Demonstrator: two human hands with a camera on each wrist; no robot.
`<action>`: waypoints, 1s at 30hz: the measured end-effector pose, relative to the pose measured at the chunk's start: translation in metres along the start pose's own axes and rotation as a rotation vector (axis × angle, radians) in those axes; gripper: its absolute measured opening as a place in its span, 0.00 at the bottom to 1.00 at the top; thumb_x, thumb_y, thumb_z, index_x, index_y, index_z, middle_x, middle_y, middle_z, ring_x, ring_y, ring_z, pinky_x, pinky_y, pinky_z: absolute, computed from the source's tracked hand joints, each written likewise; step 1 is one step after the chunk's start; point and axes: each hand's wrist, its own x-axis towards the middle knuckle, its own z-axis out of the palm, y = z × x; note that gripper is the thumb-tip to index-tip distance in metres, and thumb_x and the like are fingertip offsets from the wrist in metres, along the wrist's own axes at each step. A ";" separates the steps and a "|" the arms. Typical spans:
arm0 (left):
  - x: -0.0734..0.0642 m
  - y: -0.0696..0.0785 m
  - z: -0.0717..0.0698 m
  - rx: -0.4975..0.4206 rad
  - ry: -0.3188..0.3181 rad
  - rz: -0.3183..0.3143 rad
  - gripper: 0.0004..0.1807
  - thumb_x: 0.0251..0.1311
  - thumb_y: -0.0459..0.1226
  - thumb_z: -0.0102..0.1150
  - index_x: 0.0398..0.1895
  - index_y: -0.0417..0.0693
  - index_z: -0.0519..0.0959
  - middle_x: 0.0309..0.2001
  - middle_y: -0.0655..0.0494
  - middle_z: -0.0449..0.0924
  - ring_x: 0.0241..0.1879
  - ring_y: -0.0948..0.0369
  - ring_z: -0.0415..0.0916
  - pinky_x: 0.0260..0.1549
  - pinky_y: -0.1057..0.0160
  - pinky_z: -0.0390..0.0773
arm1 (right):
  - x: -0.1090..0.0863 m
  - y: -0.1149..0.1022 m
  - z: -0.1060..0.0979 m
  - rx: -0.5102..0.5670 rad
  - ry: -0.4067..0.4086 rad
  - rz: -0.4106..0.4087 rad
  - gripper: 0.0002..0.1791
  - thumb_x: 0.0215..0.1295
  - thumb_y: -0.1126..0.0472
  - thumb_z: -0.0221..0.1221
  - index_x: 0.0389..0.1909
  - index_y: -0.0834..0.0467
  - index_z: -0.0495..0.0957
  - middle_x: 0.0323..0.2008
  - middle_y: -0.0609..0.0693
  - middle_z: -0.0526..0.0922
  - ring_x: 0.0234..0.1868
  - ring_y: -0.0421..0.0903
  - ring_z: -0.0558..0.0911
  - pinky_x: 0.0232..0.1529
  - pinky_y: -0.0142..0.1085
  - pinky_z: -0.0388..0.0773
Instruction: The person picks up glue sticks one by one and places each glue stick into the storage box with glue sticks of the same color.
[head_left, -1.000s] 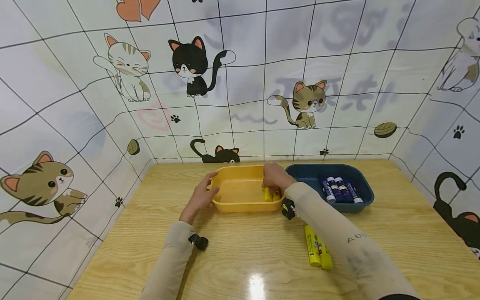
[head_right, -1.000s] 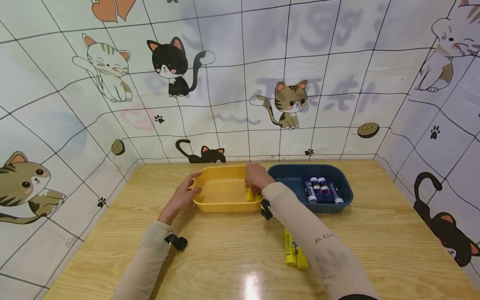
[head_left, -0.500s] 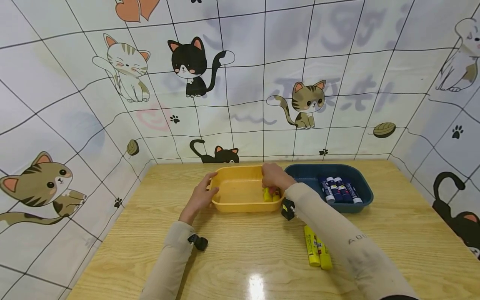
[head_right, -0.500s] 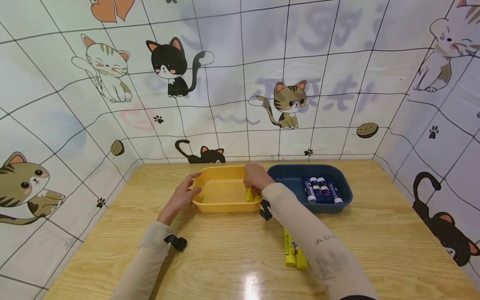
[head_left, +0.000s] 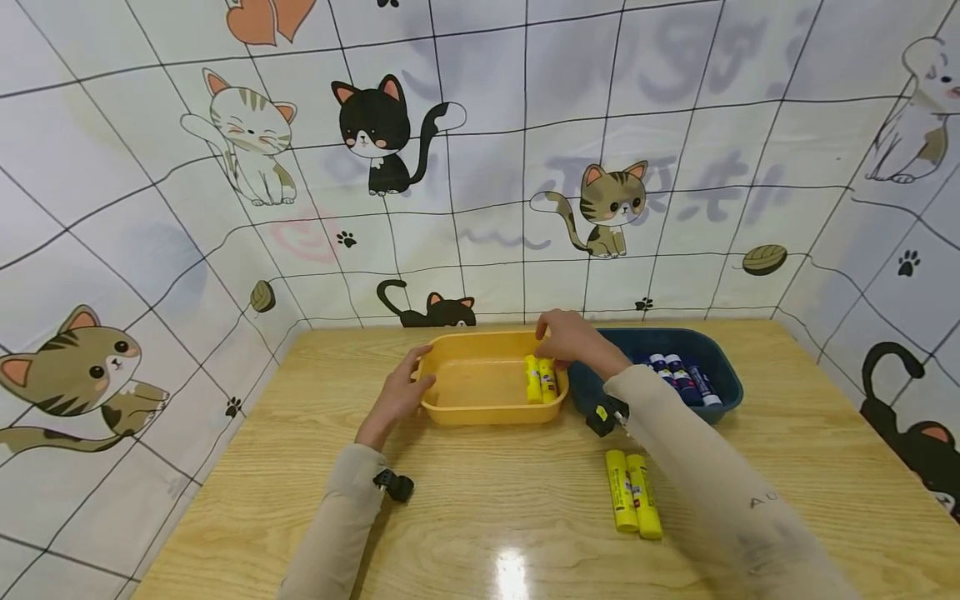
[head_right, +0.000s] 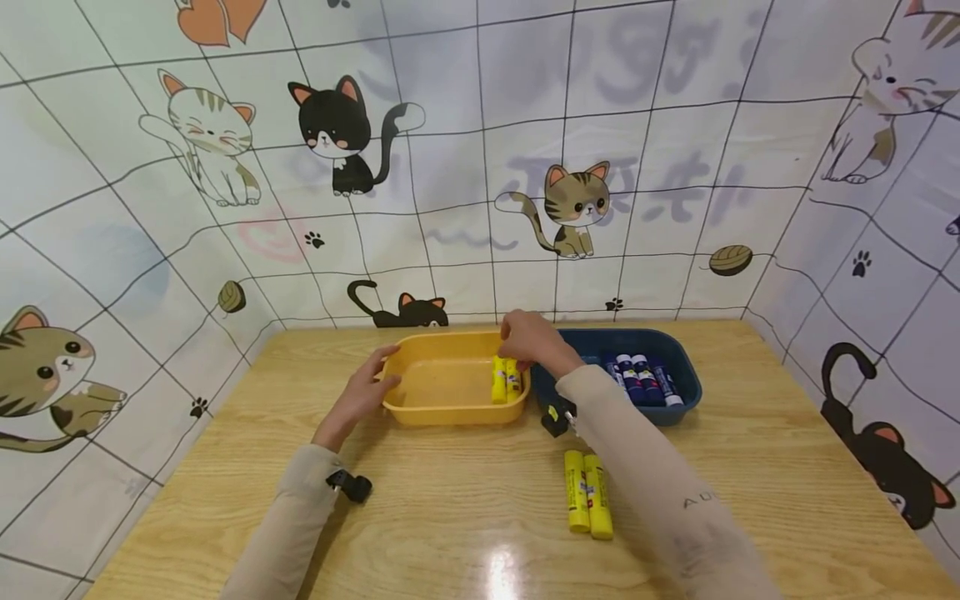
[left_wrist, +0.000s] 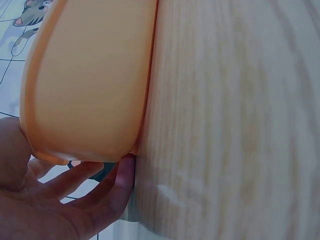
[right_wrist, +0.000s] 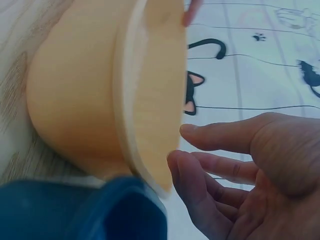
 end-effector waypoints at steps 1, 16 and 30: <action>0.000 0.000 0.000 0.004 0.000 0.000 0.31 0.76 0.35 0.52 0.80 0.52 0.61 0.77 0.37 0.62 0.72 0.36 0.67 0.64 0.38 0.75 | -0.005 0.001 -0.002 -0.001 0.007 -0.007 0.23 0.67 0.59 0.67 0.58 0.66 0.77 0.40 0.61 0.84 0.23 0.48 0.85 0.27 0.35 0.85; 0.001 -0.001 0.000 0.007 -0.006 0.009 0.32 0.76 0.36 0.53 0.80 0.54 0.61 0.78 0.39 0.62 0.71 0.37 0.69 0.65 0.39 0.75 | -0.102 0.031 -0.014 0.096 0.057 -0.177 0.16 0.72 0.57 0.64 0.54 0.61 0.79 0.28 0.52 0.86 0.21 0.48 0.82 0.23 0.39 0.80; -0.001 0.001 -0.001 -0.004 -0.015 -0.005 0.31 0.76 0.37 0.52 0.80 0.55 0.60 0.76 0.35 0.63 0.68 0.35 0.72 0.59 0.42 0.80 | -0.165 0.073 -0.007 0.124 -0.022 -0.194 0.13 0.71 0.56 0.64 0.49 0.59 0.80 0.24 0.47 0.81 0.20 0.40 0.77 0.22 0.34 0.76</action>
